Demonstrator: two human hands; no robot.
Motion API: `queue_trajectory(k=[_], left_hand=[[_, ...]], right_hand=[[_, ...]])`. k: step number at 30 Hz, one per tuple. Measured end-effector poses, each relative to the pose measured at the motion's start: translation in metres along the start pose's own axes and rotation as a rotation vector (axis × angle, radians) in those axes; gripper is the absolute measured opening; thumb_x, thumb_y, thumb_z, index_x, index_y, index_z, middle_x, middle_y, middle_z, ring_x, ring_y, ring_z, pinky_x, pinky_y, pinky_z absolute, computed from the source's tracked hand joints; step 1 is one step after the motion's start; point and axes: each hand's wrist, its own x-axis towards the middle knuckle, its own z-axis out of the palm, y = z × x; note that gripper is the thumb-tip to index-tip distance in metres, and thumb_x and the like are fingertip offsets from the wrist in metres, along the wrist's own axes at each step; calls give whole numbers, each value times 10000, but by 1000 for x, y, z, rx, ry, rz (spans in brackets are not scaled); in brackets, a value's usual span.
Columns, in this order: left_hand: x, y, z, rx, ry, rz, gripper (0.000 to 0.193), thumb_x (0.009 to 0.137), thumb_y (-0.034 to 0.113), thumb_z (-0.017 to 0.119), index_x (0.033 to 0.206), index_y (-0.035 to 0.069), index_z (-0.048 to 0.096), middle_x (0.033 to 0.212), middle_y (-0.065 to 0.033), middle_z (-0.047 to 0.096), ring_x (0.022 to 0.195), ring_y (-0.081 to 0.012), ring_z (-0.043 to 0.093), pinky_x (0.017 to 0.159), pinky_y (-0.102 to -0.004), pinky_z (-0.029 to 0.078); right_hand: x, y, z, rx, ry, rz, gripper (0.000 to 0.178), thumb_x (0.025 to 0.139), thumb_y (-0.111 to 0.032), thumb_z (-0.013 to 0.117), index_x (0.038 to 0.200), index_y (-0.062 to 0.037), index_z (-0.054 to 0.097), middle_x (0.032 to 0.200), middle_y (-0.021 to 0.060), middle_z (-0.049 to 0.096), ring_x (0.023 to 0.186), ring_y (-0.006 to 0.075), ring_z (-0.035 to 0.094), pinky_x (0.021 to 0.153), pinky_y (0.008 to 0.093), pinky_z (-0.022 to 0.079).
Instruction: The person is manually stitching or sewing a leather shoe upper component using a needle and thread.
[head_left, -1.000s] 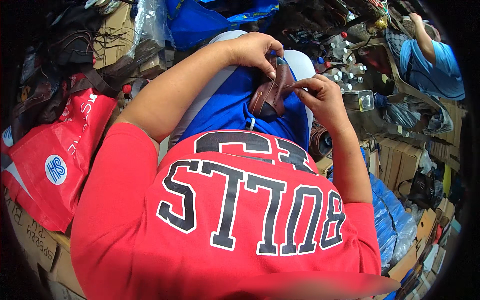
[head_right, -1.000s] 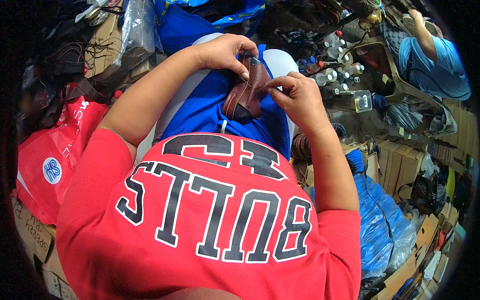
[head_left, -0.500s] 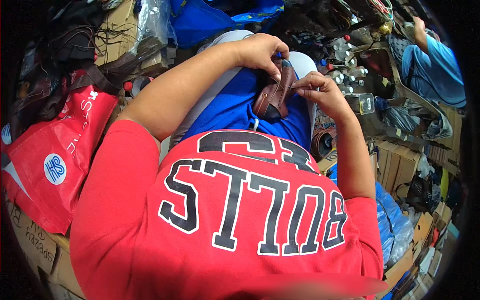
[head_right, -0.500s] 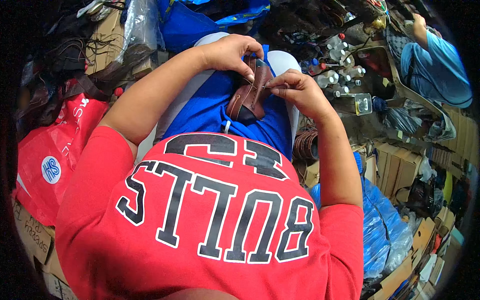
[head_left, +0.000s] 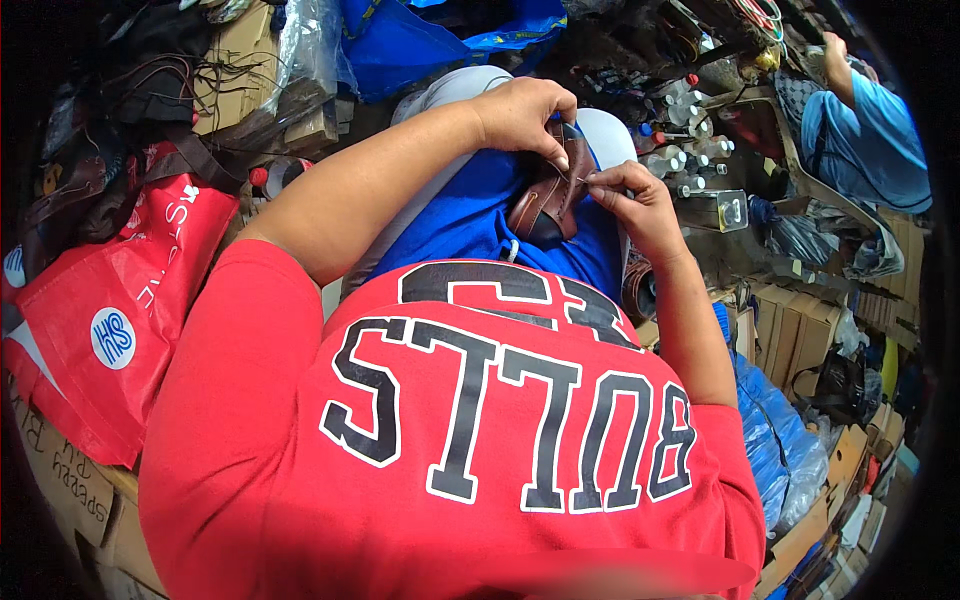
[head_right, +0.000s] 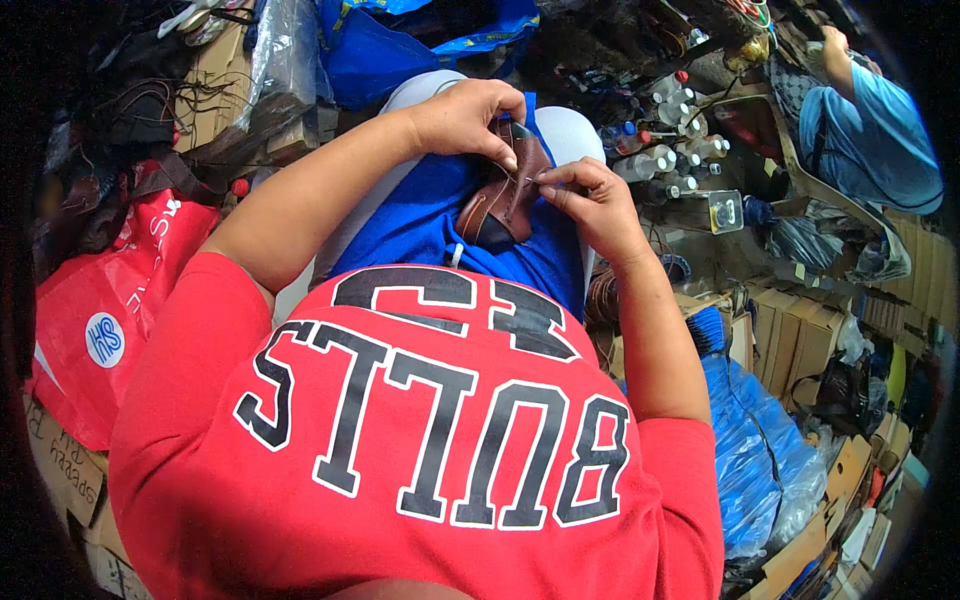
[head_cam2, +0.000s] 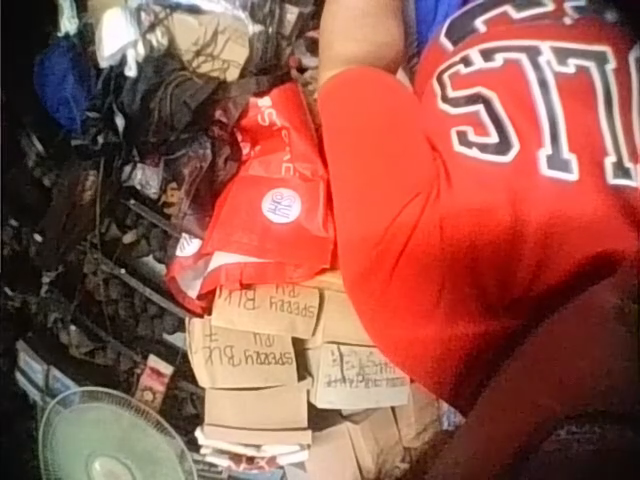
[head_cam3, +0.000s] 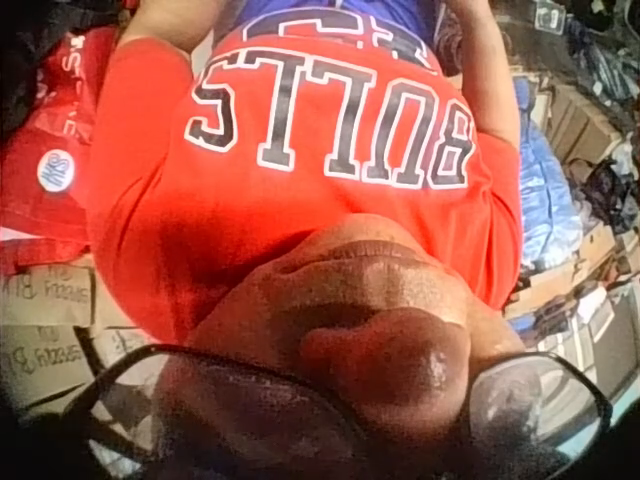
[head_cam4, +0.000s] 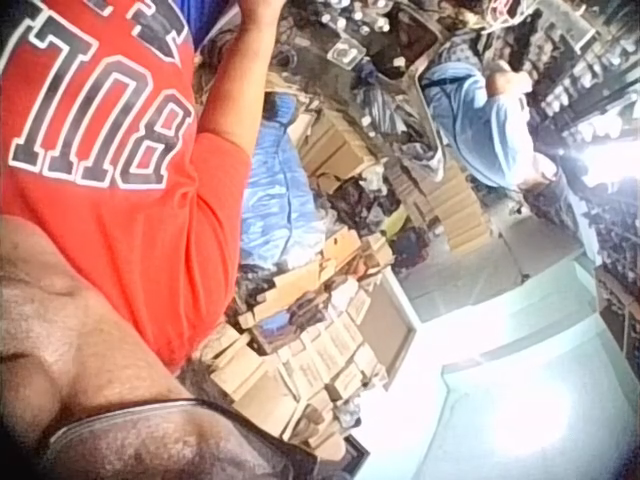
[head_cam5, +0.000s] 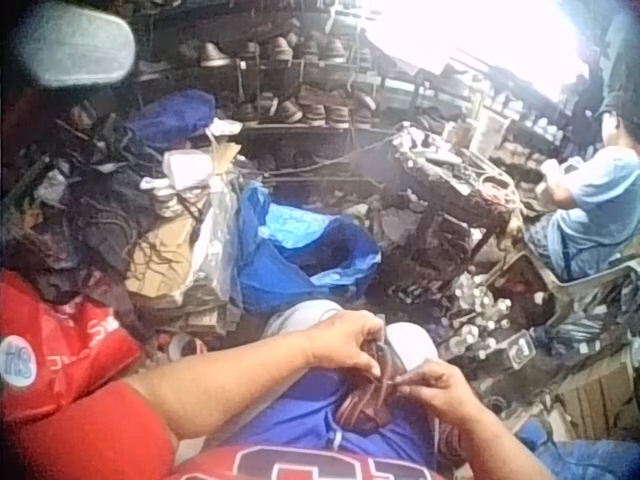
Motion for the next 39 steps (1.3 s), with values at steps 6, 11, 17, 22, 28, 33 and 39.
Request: queue_trajectory(k=[6, 11, 17, 22, 28, 33, 39], left_hand=[[1, 6, -1, 27, -29, -47, 473, 566, 276, 854, 914, 53, 624, 883, -115, 631, 824, -261, 616, 720, -339, 483], [-16, 7, -11, 94, 170, 85, 512, 635, 220, 802, 1066, 50, 584, 1058, -124, 606, 958, -242, 593, 789, -318, 467], [-91, -33, -96, 139, 246, -187, 456, 842, 1, 489, 1283, 104, 540, 947, -76, 473, 783, -143, 500, 766, -267, 457], [-110, -16, -68, 266, 404, -219, 352, 830, -44, 544, 1137, 96, 647, 879, -61, 554, 784, -138, 549, 742, -256, 466], [-80, 36, -27, 363, 377, 120, 135, 747, 62, 701, 849, 150, 708, 810, 10, 616, 900, -156, 578, 903, -350, 359], [-69, 36, -20, 312, 270, 122, 150, 718, 147, 739, 846, 225, 731, 737, 27, 524, 849, -179, 522, 838, -369, 317], [-66, 35, -15, 399, 273, 145, 160, 710, 164, 744, 852, 236, 735, 745, 19, 514, 856, -190, 511, 818, -374, 318]], right_hand=[[2, -5, 20, -84, 121, 66, 101, 737, -70, 735, 817, -40, 679, 762, 42, 604, 698, 132, 555, 688, 258, 425], [1, -25, 18, -304, 123, -83, 114, 713, -85, 740, 808, -83, 678, 724, 51, 572, 651, 184, 546, 655, 307, 414], [-24, -23, 29, -485, 196, -272, 267, 733, -51, 682, 983, -142, 689, 704, 41, 506, 721, 240, 521, 710, 357, 399], [-23, -18, 36, -487, 209, -306, 348, 730, -44, 678, 1058, -161, 681, 696, 55, 500, 700, 243, 516, 709, 370, 399], [-6, -11, 13, -216, 1, -47, 304, 754, 32, 630, 996, -131, 715, 742, 52, 530, 746, 155, 546, 673, 269, 447], [8, -8, 7, -79, -86, 18, 397, 734, 124, 526, 995, -114, 709, 828, 34, 537, 811, 148, 554, 768, 254, 459], [12, 2, 7, 25, -118, 18, 488, 625, 169, 408, 978, -36, 675, 869, 13, 491, 835, 128, 475, 774, 223, 395]])
